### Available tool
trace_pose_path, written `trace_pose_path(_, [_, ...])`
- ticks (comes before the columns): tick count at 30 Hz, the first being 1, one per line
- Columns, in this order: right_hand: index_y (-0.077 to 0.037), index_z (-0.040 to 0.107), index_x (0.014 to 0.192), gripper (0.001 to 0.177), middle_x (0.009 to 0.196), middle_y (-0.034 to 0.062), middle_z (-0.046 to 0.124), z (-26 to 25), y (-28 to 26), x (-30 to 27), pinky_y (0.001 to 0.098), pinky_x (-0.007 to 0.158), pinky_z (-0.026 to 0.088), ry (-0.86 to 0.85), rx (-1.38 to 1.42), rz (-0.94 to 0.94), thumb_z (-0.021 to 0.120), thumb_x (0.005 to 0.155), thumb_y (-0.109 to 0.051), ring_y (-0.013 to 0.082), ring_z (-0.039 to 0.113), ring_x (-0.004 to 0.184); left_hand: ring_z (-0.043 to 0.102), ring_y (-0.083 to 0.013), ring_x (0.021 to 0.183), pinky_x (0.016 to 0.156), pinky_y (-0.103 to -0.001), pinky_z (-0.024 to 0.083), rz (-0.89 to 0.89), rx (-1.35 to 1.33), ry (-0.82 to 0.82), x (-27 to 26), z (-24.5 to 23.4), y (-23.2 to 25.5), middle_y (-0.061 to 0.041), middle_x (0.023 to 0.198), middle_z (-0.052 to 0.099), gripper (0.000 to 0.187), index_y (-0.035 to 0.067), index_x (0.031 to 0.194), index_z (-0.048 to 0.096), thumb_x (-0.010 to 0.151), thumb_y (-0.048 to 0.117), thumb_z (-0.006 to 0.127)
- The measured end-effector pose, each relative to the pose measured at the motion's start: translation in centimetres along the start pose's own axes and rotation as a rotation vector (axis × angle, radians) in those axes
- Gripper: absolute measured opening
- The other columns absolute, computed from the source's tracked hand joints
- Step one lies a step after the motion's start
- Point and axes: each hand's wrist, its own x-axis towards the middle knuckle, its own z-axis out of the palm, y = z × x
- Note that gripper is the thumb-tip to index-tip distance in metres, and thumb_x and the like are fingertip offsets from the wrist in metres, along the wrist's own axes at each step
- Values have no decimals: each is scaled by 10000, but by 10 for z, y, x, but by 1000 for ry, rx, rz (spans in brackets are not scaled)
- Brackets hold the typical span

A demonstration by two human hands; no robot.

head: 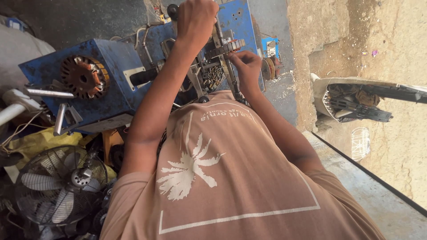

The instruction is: The person winds copper wire onto a motor stator using a blue winding machine. They guide the wire through the machine's mechanism, rotate the stator, and use a screwdriver to adjust the winding process.

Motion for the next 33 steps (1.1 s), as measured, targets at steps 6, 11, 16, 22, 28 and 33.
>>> trace_pose_path(6, [42, 781, 994, 325, 1185, 156, 612, -6, -71, 25, 406, 932, 459, -285, -728, -780, 587, 1036, -215, 288, 584, 1085, 746, -242, 686, 580, -342, 581, 92, 146, 151, -7, -18, 7, -112, 815, 707, 119, 62, 727, 723, 800, 92, 811])
trace_pose_path(11, [49, 722, 1020, 373, 1221, 89, 622, -4, -38, 78, 299, 899, 531, -586, -292, -118, 521, 1103, -254, 160, 653, 1046, 715, -299, 720, 634, -453, 538, -138, -172, 4, -46, -62, 47, -121, 788, 676, 202, 67, 807, 748, 905, 229, 820])
trace_pose_path(16, [77, 716, 893, 233, 1110, 67, 634, -6, -13, 89, 270, 737, 564, -547, -225, 60, 674, 977, -137, 124, 676, 853, 692, -345, 772, 687, -469, 550, -21, -368, -167, -102, -66, 84, -100, 892, 675, 223, 81, 990, 748, 812, 204, 795])
trace_pose_path(22, [27, 718, 840, 155, 768, 50, 694, 2, -24, 93, 257, 631, 543, -508, -277, 188, 762, 883, -115, 112, 658, 668, 692, -292, 836, 780, -457, 500, 54, -283, -166, -118, -55, 83, -87, 888, 675, 261, 44, 1053, 746, 828, 169, 786])
trace_pose_path(28, [2, 677, 890, 176, 830, 84, 664, 13, -45, 61, 337, 686, 506, -175, -508, -468, 830, 905, -83, 187, 624, 742, 677, -254, 856, 931, -433, 463, 131, -296, -64, -122, -51, 83, -60, 874, 666, 71, 62, 940, 765, 887, 94, 729])
trace_pose_path(33, [-15, 752, 1072, 255, 861, 116, 597, -7, -63, 5, 402, 676, 468, -423, -707, -903, 717, 828, 50, 294, 603, 765, 667, -258, 878, 948, -409, 475, 213, -239, -59, -123, -50, 80, -71, 900, 671, 63, 59, 841, 732, 866, 49, 676])
